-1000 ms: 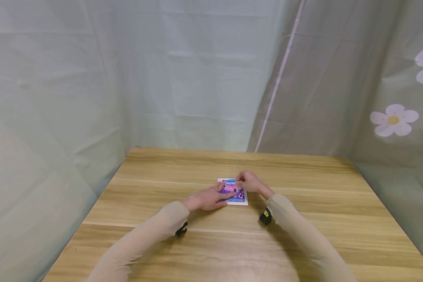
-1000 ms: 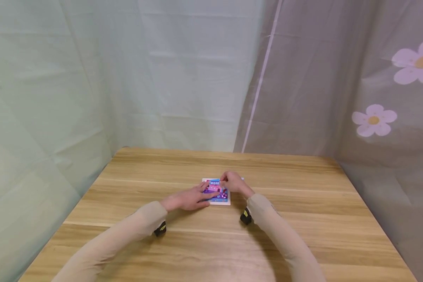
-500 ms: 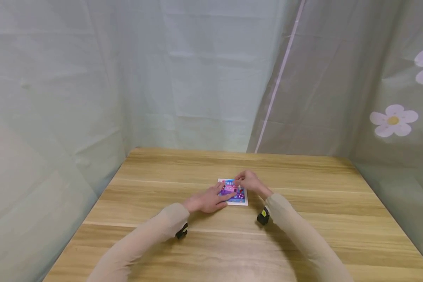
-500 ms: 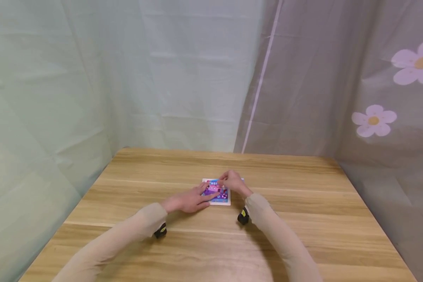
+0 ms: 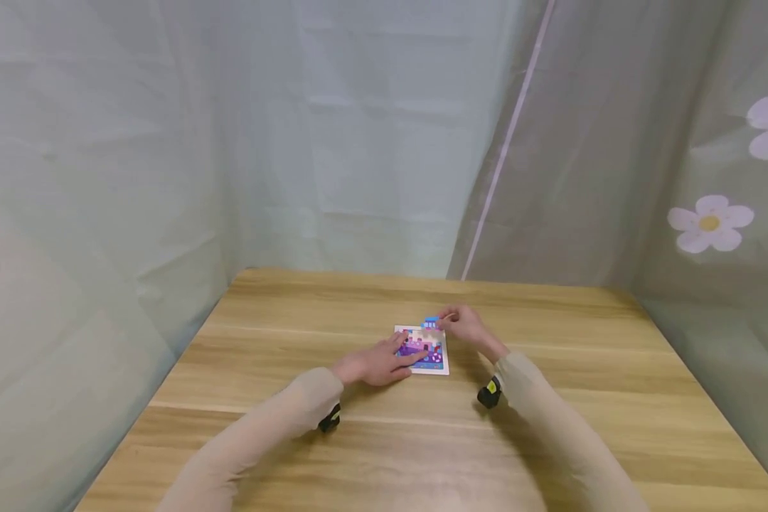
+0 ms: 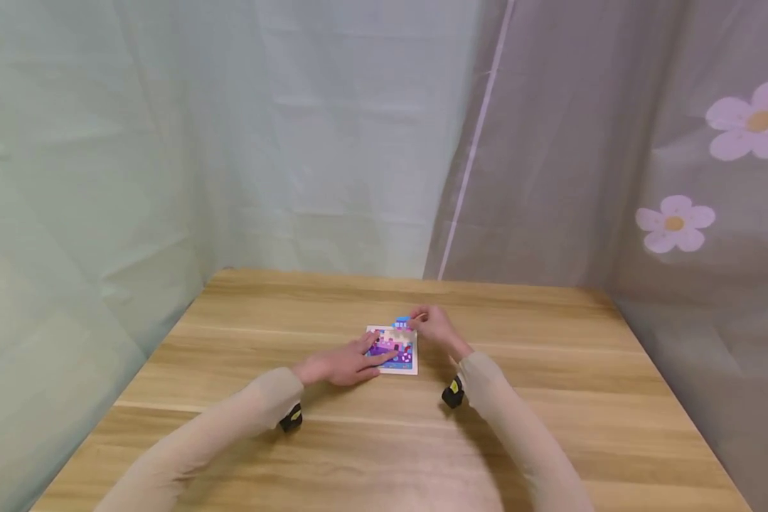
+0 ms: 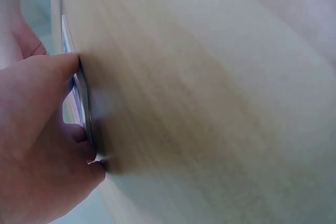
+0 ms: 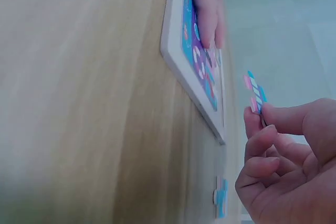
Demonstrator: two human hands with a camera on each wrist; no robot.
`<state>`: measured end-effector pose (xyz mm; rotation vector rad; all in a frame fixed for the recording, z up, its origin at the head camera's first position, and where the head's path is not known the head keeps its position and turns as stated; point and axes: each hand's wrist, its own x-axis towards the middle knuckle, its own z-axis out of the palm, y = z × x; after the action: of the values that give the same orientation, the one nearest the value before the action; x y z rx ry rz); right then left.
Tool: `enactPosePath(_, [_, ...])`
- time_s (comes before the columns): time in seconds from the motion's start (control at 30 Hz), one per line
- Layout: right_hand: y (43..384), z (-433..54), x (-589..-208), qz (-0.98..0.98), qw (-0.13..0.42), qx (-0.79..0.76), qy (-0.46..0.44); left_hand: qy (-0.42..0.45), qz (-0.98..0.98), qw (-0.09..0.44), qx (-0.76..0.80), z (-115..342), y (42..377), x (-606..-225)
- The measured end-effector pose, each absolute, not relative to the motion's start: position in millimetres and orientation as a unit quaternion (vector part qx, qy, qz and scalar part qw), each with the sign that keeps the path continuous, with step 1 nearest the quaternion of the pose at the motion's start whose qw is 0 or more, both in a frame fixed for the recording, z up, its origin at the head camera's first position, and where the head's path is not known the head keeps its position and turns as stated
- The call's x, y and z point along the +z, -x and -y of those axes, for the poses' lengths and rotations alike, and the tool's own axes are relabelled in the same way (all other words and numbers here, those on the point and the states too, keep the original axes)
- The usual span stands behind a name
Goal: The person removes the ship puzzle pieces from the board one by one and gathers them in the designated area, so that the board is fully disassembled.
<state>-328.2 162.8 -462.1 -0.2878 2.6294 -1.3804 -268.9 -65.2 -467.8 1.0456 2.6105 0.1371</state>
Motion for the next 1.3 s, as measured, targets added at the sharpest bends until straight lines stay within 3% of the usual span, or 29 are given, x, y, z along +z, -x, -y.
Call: enactPosePath(1.3, [331.5,-243.1,-470.5,-0.842,0.117,-0.524,0.051,-0.364,-0.919,0.139,0.060,65.7,261.5,-474.9])
